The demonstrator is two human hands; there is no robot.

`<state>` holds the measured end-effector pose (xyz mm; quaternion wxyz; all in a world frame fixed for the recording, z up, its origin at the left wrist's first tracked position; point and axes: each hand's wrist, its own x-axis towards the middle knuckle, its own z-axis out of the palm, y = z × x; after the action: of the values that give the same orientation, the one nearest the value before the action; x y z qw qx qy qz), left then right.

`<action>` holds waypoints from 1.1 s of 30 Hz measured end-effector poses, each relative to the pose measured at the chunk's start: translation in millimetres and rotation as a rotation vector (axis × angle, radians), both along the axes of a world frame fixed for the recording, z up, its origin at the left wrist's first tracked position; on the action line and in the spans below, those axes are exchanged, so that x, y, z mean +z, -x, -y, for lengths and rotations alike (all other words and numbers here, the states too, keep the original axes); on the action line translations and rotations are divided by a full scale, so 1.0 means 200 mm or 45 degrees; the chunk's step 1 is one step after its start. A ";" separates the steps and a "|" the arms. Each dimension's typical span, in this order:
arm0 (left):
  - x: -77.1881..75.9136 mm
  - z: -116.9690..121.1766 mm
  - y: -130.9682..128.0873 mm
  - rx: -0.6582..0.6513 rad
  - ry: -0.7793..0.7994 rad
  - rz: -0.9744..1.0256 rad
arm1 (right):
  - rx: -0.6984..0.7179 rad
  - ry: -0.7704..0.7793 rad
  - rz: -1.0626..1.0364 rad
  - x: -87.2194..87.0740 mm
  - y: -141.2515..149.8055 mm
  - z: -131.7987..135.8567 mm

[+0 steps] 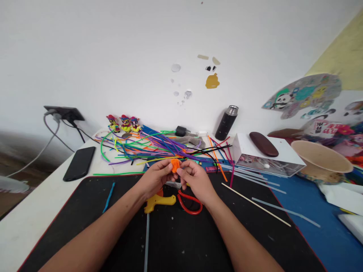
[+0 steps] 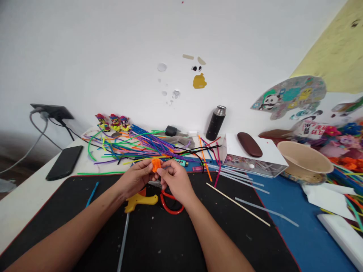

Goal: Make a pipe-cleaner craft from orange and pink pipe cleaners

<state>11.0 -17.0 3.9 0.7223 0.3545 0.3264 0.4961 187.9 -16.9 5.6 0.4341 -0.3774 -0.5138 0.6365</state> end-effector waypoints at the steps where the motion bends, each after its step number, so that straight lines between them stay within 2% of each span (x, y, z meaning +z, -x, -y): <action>1: 0.00 0.00 0.00 -0.001 -0.007 -0.009 | -0.002 0.000 0.002 0.00 0.00 0.00; 23: 0.03 -0.01 0.01 -0.006 -0.172 -0.262 | 0.007 -0.002 0.074 0.01 -0.02 -0.01; 33: 0.02 0.00 0.02 0.003 -0.169 -0.324 | -0.042 -0.055 0.128 0.00 -0.02 -0.01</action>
<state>7.7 -16.3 7.5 0.6495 0.4611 0.3823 0.4684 191.8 -15.3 4.6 0.4263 -0.4079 -0.5424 0.5980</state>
